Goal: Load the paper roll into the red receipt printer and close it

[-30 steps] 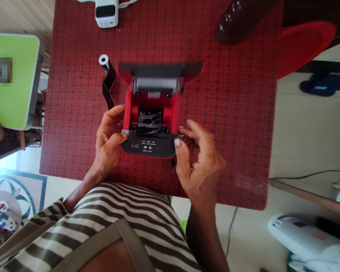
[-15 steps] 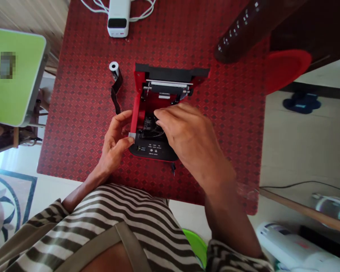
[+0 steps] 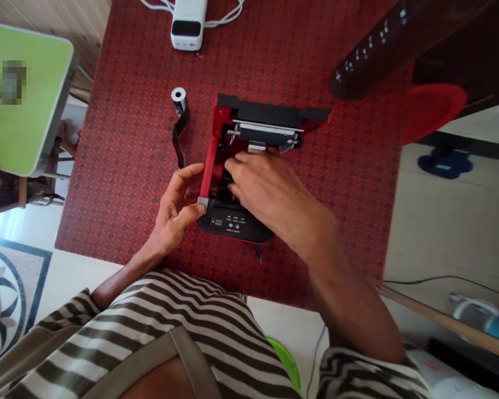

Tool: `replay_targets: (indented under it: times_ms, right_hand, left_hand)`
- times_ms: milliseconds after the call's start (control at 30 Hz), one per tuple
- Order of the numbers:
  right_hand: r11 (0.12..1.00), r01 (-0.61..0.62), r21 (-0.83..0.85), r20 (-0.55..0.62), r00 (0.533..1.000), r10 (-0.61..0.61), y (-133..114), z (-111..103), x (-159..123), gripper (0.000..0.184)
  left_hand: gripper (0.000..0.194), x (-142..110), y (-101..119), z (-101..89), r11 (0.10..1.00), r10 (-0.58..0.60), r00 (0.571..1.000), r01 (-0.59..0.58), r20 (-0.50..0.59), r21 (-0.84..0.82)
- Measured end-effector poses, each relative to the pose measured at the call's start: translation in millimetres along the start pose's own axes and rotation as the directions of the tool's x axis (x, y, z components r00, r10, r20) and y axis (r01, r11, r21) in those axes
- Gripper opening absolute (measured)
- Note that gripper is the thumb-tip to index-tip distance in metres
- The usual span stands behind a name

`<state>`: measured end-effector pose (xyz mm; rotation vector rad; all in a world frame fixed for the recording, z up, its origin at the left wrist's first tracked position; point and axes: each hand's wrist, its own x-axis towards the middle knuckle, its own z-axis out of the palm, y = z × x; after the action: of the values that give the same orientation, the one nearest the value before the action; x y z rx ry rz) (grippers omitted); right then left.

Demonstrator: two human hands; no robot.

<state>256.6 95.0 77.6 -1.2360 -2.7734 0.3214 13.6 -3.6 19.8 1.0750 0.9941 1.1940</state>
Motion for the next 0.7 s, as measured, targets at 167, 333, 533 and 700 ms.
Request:
replay_targets:
  times_ms: [167,333,533,700]
  right_hand:
    - [0.995,-0.099,0.021,-0.107,0.989,0.1,-10,-12,-8,0.017]
    - [0.994,-0.101,0.051,-0.24,0.964,0.11,-34,-33,-31,0.019]
    - [0.904,-0.224,0.363,-0.56,0.723,0.404,-24,-39,-86,0.026]
    - [0.779,-0.064,0.623,-0.748,0.241,0.618,52,33,-101,0.056]
  left_hand:
    - [0.068,1,0,-1.6,1.0,0.002,1.0,-0.002,0.004,0.001]
    - [0.072,0,-1,-2.8,1.0,-0.01,1.0,0.01,-0.004,0.019]
    - [0.073,1,-6,-6.0,0.999,0.05,0.999,-0.05,-0.002,0.017]
    - [0.073,6,-16,-7.4,0.989,0.147,0.989,-0.147,-0.005,0.031]
